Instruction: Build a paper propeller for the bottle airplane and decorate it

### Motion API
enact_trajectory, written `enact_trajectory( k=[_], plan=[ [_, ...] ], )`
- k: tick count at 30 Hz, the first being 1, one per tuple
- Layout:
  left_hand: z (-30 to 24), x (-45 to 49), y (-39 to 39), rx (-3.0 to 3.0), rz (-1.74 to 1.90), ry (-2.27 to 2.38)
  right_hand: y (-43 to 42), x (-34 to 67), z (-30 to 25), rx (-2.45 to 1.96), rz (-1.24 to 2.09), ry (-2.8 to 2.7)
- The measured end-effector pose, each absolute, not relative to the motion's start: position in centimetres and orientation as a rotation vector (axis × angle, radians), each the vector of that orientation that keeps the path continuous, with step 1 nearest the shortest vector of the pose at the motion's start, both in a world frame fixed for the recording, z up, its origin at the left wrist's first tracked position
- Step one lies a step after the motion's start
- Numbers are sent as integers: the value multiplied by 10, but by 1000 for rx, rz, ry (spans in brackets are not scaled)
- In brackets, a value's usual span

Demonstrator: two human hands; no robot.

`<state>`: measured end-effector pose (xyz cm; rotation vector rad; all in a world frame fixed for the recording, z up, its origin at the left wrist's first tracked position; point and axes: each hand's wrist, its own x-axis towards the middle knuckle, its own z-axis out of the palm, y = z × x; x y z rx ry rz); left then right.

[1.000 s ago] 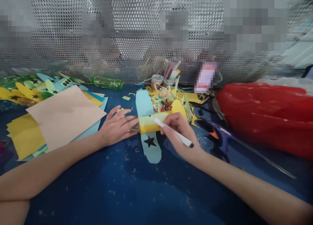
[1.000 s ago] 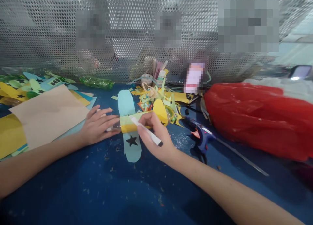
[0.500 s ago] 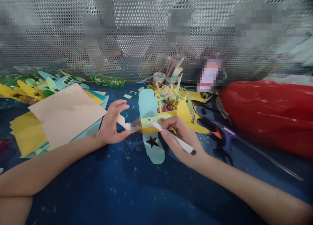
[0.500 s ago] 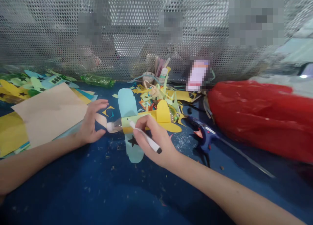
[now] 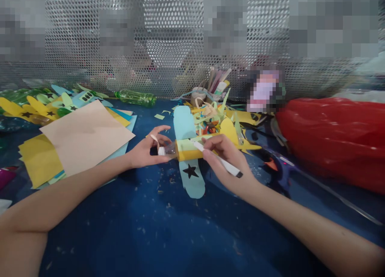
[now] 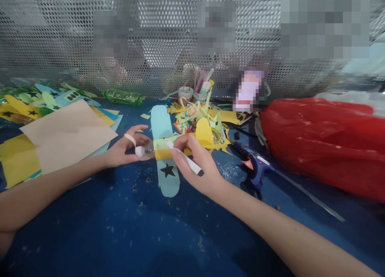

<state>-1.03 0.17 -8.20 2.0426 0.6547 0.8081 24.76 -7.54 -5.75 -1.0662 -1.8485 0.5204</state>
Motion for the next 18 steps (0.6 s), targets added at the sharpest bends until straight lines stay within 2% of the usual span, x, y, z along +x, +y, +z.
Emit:
enact_trajectory(
  k=[10,13,18],
  plan=[
    [-83,-10,10,1845,755,807,-77,252,-59,-966,402,-1883],
    [-78,-13,12,1850,718,829,-88,250,-44,-839,327,-1892],
    [-76,-13,11,2000,693,797,-106,247,2,-841,23,-1817]
  ],
)
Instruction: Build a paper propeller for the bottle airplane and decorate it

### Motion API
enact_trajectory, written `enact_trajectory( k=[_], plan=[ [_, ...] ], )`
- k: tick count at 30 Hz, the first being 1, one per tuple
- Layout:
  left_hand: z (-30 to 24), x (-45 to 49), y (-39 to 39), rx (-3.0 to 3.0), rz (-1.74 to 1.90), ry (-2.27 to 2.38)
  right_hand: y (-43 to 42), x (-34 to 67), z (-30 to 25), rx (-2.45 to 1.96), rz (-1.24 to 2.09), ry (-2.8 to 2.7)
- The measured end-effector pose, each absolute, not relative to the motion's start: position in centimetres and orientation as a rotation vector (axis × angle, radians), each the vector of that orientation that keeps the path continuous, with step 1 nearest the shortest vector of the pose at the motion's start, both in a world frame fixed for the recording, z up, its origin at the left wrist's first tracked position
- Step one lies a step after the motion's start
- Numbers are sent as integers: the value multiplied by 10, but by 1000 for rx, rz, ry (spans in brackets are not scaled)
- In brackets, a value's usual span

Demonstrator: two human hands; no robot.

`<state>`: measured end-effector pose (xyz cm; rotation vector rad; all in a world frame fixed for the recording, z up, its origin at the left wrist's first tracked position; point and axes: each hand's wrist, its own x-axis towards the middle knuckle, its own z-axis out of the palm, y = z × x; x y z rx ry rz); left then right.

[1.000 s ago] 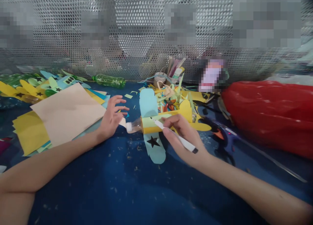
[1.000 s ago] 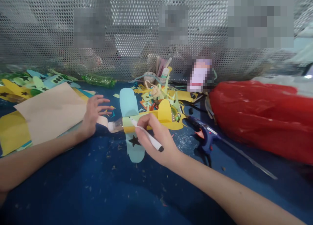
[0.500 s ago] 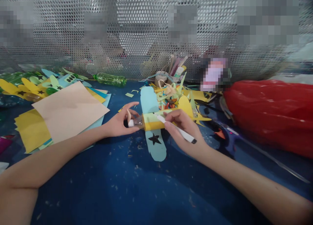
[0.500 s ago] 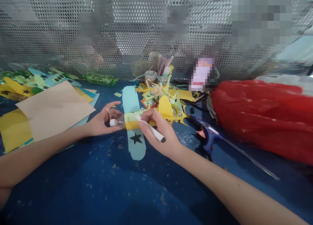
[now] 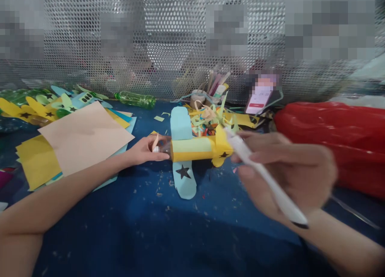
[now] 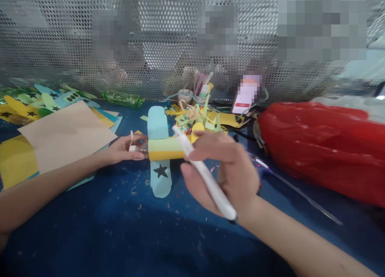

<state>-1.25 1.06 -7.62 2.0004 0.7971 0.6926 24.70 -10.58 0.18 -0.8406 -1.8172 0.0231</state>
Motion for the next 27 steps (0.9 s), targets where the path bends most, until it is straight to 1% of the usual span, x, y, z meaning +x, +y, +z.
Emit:
enact_trajectory(
  k=[2,5,9,13,23,27],
  plan=[
    [-77,-12,9,2104,722,806,-107,247,12,-864,42,-1720],
    [-79,-10,7,2202,737,789,-100,248,7,-908,232,-1632],
    [-81,-10,4,2352,722,705,-89,245,-15,-1019,550,-1793],
    [-80,-8,2,2381,701,671,-89,241,-31,-1088,698,-1848],
    [-74,-5,-4,2371,737,567,-91,241,-40,-1173,669,-1871],
    [-72,-5,-4,2376,678,621,-91,240,-39,-1204,692,-1835]
  ],
)
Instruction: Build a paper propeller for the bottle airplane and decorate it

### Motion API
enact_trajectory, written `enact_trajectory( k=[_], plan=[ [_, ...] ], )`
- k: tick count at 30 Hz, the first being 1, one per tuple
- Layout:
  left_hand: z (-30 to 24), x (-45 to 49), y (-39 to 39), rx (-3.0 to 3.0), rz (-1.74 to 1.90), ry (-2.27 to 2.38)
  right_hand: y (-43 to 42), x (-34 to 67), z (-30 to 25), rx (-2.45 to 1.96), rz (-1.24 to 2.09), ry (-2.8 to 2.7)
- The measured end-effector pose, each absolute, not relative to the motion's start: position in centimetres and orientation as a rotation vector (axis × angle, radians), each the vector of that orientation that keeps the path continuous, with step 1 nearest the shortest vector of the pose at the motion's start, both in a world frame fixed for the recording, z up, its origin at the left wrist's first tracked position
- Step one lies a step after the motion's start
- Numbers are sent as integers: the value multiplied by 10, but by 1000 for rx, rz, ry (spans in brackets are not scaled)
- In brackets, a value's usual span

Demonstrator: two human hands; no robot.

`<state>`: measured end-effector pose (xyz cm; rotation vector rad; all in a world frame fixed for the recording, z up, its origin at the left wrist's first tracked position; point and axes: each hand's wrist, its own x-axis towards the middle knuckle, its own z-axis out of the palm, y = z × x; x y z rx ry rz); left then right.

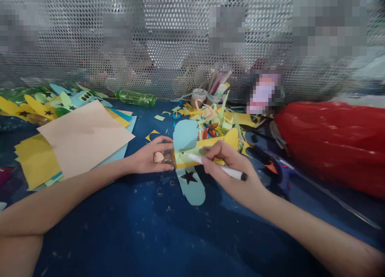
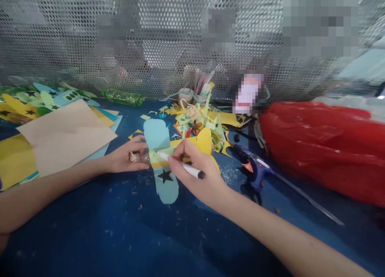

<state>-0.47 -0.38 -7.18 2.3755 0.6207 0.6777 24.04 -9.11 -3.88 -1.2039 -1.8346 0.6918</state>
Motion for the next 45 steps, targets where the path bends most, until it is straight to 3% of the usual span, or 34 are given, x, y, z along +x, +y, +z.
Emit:
enact_trajectory(
  k=[45],
  plan=[
    [-74,-5,-3,2348,675,599,-91,239,-35,-1192,628,-1985]
  ],
)
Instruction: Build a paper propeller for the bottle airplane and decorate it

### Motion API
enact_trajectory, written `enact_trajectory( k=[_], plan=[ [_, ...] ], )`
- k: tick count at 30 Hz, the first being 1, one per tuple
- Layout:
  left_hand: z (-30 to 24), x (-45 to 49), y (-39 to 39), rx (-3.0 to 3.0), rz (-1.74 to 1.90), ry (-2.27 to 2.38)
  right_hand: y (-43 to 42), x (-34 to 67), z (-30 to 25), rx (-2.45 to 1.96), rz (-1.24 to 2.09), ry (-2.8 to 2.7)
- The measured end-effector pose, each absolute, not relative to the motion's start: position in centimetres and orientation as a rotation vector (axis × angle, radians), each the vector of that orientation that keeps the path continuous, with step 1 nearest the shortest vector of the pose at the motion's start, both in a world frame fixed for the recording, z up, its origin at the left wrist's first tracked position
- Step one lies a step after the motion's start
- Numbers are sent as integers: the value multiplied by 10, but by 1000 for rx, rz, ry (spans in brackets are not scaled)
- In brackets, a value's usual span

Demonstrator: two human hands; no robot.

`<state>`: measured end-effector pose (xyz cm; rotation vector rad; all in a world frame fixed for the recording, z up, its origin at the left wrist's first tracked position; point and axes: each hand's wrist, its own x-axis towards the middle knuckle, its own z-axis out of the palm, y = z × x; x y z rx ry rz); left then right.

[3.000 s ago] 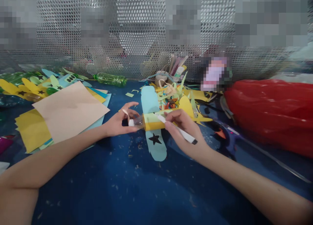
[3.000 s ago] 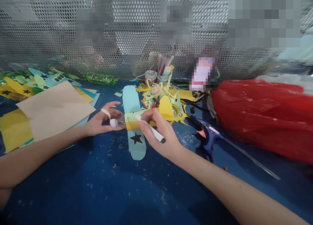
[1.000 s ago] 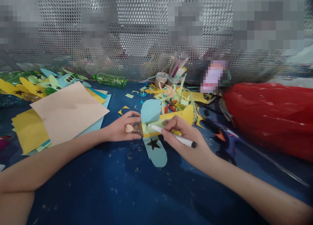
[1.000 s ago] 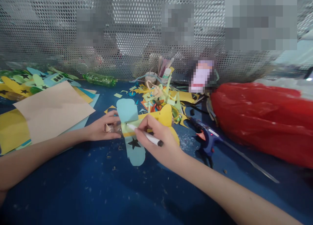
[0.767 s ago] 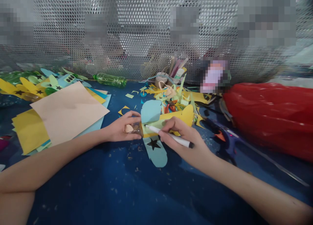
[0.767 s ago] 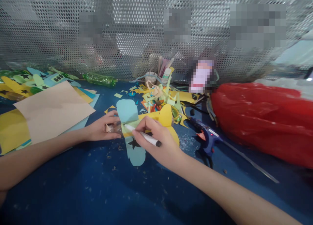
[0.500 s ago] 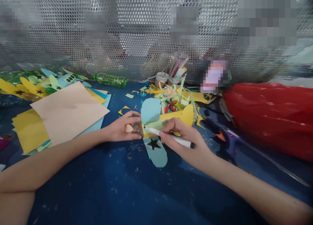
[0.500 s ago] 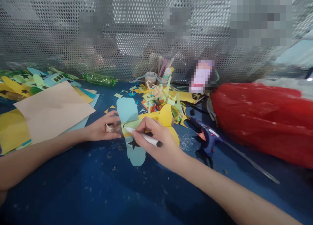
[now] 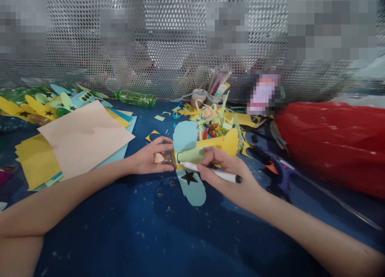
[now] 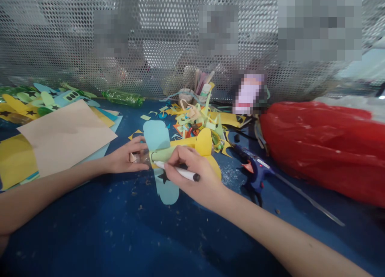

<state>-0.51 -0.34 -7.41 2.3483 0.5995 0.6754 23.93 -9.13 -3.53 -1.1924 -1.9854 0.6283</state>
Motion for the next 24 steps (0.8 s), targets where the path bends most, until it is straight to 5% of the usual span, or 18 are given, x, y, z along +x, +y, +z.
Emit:
enact_trajectory(
  k=[24],
  plan=[
    [-76,-5,-2,2346,688,593,-85,241,-37,-1245,707,-1717]
  ],
)
